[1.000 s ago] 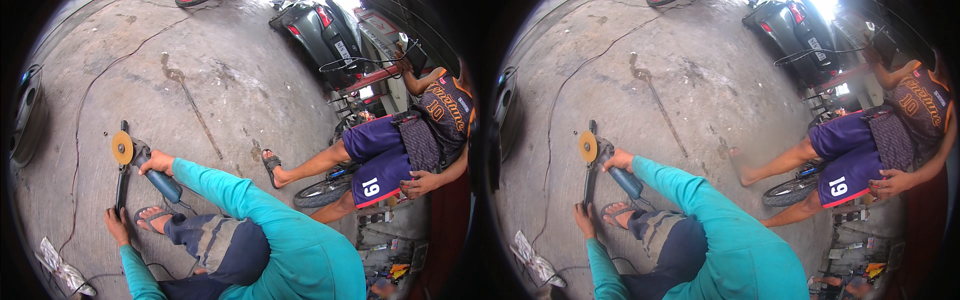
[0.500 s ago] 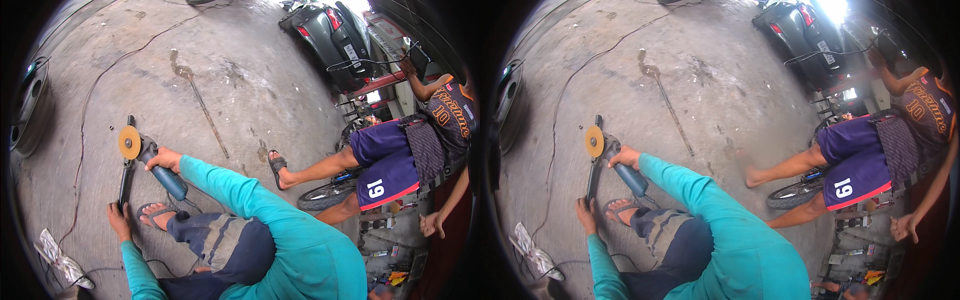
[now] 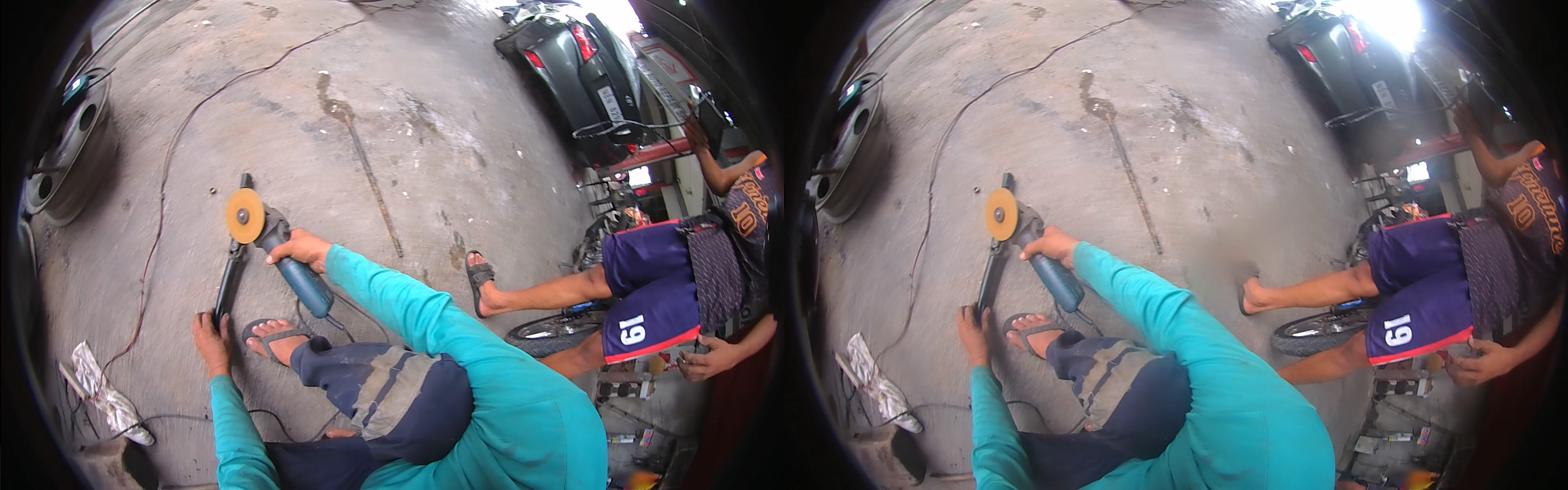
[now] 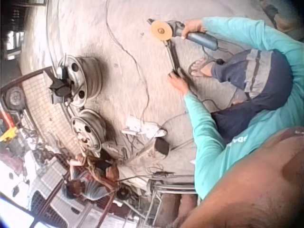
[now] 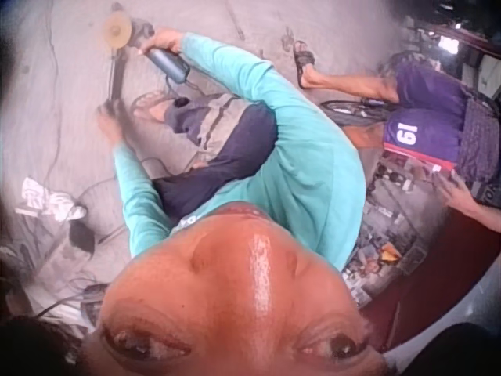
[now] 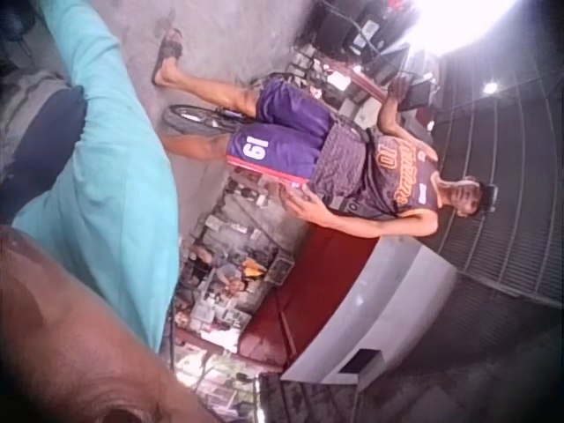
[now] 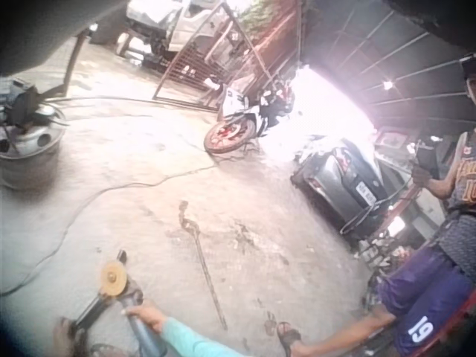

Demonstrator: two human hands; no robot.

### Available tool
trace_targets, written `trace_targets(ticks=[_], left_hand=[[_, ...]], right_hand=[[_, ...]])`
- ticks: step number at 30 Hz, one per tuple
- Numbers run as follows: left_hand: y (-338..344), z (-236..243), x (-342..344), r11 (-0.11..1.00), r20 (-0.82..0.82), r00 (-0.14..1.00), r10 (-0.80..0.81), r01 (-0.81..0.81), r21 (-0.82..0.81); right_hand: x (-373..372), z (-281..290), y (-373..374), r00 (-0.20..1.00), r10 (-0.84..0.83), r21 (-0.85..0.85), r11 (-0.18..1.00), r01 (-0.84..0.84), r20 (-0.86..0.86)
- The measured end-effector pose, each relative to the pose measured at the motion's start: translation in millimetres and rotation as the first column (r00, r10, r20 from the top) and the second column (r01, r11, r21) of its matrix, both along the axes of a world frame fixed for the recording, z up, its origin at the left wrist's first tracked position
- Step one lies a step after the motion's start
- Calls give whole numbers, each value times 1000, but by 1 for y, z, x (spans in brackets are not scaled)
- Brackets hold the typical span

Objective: The person uses an angle grinder to cut a metal rod, then uses a hammer to separate the cut piece. The person then uses the hammer to strike a metal joint component.

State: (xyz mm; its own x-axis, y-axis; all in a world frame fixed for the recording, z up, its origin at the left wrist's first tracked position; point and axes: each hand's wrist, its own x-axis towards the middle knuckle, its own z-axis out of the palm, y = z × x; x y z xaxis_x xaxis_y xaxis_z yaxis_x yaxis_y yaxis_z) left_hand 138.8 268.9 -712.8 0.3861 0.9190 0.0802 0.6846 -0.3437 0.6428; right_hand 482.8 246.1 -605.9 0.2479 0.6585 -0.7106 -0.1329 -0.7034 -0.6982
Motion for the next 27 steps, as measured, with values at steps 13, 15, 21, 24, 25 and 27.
trace_targets(ticks=[13,15,21,24,25,27], left_hand=[[6,25,9,999,47,999,0,2,-43],[-13,32,-18,994,3,998,56,-56,-91],[-8,35,-7,988,-42,996,78,-82,-127],[-7,34,-2,992,-39,998,58,-62,-108],[-6,32,-2,993,-43,997,56,-60,-100],[-10,30,-6,992,-60,997,53,-59,-108]], right_hand=[[13,5,-12,925,146,320,910,-264,350],[-15,22,-7,928,222,108,958,-264,300],[-18,41,-5,891,296,8,948,-318,343],[-3,19,-12,849,369,-31,922,-387,378],[-4,18,-10,836,395,-50,912,-408,381],[-7,17,-12,809,444,-89,891,-446,386]])
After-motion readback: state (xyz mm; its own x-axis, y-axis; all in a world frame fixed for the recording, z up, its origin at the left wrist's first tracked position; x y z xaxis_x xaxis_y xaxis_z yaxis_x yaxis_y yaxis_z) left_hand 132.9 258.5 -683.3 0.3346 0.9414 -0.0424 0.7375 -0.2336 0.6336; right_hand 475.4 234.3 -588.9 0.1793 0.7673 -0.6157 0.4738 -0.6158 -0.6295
